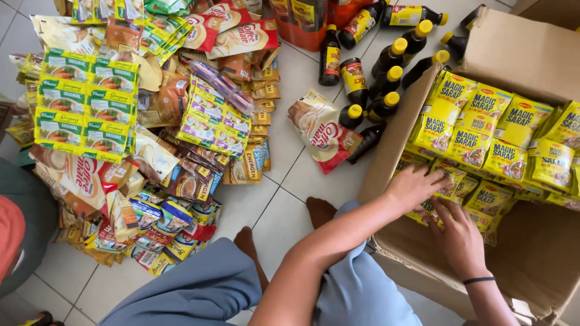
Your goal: Sorting various grocery products from a pile on the floor into a cardboard box.
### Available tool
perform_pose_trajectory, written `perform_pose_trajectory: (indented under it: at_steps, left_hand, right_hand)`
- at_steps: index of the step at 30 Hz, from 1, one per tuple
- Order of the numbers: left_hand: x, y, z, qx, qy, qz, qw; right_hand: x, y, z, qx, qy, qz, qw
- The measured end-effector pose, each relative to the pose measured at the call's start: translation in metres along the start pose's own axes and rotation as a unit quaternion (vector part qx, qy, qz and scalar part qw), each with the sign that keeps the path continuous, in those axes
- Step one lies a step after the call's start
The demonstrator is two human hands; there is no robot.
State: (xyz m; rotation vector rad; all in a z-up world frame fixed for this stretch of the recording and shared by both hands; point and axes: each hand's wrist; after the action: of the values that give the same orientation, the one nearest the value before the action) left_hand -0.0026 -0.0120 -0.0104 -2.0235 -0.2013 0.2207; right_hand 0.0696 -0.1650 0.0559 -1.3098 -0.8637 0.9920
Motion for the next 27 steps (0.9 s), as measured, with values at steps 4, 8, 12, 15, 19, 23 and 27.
perform_pose_trajectory:
  at_steps: [4, 8, 12, 15, 19, 23, 27]
  left_hand:
    - [-0.003, -0.017, 0.008, -0.032, 0.069, -0.037, 0.996]
    - [-0.027, -0.046, 0.024, -0.063, 0.090, -0.140, 0.984]
    - [-0.090, -0.067, 0.042, -0.143, -0.021, -0.263, 0.954]
    - [-0.154, -0.097, 0.035, -0.262, -0.138, -0.317, 0.901]
    - [-0.209, -0.069, 0.055, -0.274, -0.204, -0.354, 0.871]
    - [-0.253, -0.059, 0.082, -0.233, -0.260, -0.288, 0.892]
    - [-0.294, -0.075, 0.108, -0.198, -0.303, -0.213, 0.907]
  right_hand:
    - [-0.005, 0.002, -0.002, 0.000, -0.017, -0.001, 1.000]
    - [-0.008, -0.018, 0.012, 0.016, -0.003, -0.030, 0.999]
    - [-0.017, -0.016, 0.012, 0.056, -0.028, -0.062, 0.996]
    - [-0.005, -0.004, 0.006, 0.068, -0.058, -0.086, 0.992]
    - [0.023, -0.041, 0.057, 0.091, -0.089, -0.088, 0.988]
    - [0.059, -0.064, 0.107, 0.132, -0.144, -0.089, 0.977]
    - [0.091, -0.074, 0.152, 0.179, -0.184, -0.058, 0.965]
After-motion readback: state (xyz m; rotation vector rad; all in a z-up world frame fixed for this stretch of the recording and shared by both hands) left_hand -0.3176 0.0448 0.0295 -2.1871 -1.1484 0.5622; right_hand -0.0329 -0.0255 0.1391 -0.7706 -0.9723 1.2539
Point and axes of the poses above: each hand's wrist, its own x-axis towards the middle knuckle, its own y-axis out of the palm, z = x × y, and after that the axes turned 11 degrees about -x, right-handed
